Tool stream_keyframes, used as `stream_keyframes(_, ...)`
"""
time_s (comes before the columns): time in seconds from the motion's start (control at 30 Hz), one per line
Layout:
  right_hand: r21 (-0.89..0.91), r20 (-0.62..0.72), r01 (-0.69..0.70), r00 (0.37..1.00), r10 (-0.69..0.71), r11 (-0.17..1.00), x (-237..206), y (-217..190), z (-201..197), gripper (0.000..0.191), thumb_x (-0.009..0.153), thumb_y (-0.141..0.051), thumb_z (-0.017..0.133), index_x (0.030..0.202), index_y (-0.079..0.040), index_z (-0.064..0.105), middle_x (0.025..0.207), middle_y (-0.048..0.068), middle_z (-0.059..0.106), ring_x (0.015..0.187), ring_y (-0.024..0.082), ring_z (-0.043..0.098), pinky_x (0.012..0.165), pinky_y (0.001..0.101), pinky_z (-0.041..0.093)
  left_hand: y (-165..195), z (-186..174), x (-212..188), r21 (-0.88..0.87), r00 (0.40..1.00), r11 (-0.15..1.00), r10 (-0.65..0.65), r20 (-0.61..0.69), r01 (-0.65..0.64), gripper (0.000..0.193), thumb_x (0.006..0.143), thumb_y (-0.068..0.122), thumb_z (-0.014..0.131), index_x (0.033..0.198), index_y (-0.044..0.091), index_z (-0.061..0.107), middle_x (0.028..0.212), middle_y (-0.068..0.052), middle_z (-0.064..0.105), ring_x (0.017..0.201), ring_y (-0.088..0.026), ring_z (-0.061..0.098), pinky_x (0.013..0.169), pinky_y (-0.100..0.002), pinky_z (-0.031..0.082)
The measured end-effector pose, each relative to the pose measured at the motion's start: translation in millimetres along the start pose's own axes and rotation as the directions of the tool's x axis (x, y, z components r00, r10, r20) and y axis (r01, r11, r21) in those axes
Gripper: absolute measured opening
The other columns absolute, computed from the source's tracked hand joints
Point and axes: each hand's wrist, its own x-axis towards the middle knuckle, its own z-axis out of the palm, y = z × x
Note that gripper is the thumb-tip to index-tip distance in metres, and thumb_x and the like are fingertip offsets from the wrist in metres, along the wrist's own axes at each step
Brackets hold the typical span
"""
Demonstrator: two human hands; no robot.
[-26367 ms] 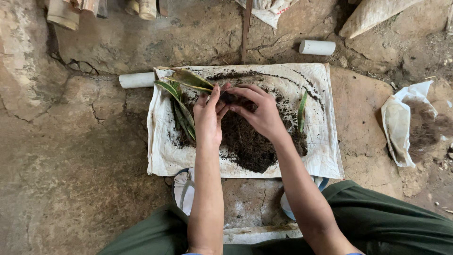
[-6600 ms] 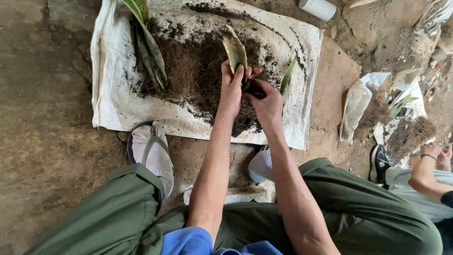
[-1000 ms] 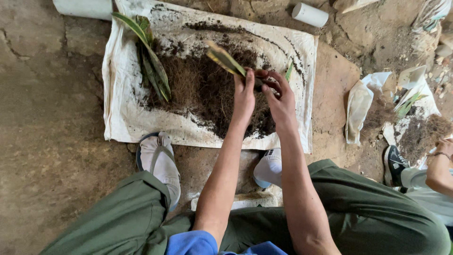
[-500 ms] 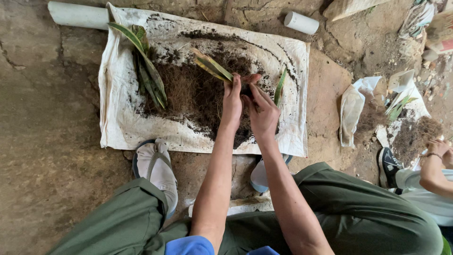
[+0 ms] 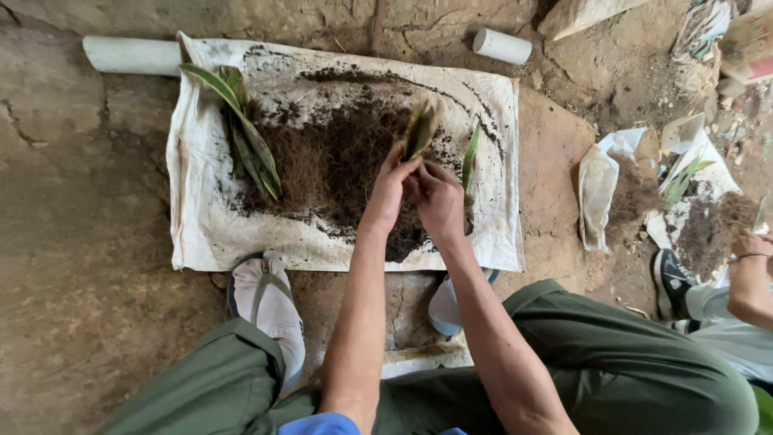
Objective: The person sits on the floor and works a snake plant over a cloth, pulling old soil away from the root ball by hand and teasing the roots apart. They separate a plantlet from the main plant and set it aside with other divided leaves while continuing to strip soil from the roots.
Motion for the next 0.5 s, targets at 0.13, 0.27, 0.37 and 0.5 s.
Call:
stream_keyframes(0.13,0.111,-0.079,-0.013,0.997,0.022,0.994,1,-7,-5,0.042,0.089,0.003,0.074,0.129,0.01,0.065,0.126,0.026,0.067,0.102,0.033,0.073,0.083,0.0362,0.062,9,-2,1,-0.15,0.981,0.981,0.143,0.133,-0.122,0.049,0.105,0.025,0.049,0.152,0.014,0.049,0.158,-0.004,0.054,0.152,-0.016,0.039,0.127,-0.033,0.022)
stream_keyframes(0.27,0.155,-0.054,-0.086,0.994,0.095,0.984,2,-15,-13,0.044,0.091,0.001,0.074,0.132,0.008,0.063,0.122,0.022,0.069,0.1,0.03,0.075,0.079,0.0354,0.061,7,-9,0,-0.251,0.976,0.966,0.111,0.189,-0.062,0.054,0.099,0.022,0.044,0.152,0.013,0.053,0.156,0.0,0.057,0.148,-0.018,0.043,0.12,-0.035,0.03)
stream_keyframes(0.37,0.142,-0.102,-0.024,0.994,0.039,0.99,2,-18,-12,0.04,0.092,0.003,0.074,0.131,0.009,0.064,0.122,0.021,0.069,0.103,0.029,0.074,0.082,0.0364,0.06,4,-14,1,-0.16,0.982,0.987,0.058,0.181,-0.029,0.051,0.101,0.019,0.043,0.15,0.013,0.057,0.154,0.0,0.06,0.141,-0.023,0.048,0.116,-0.036,0.035)
stream_keyframes(0.5,0.16,-0.13,-0.046,0.989,0.068,0.986,-1,-22,-9,0.041,0.092,0.002,0.073,0.131,0.009,0.063,0.123,0.021,0.066,0.104,0.029,0.072,0.085,0.0362,0.062,10,-19,5,0.001,0.963,0.995,0.099,0.249,-0.102,0.044,0.108,0.02,0.043,0.149,0.015,0.055,0.156,0.0,0.055,0.149,-0.014,0.044,0.12,-0.026,0.033)
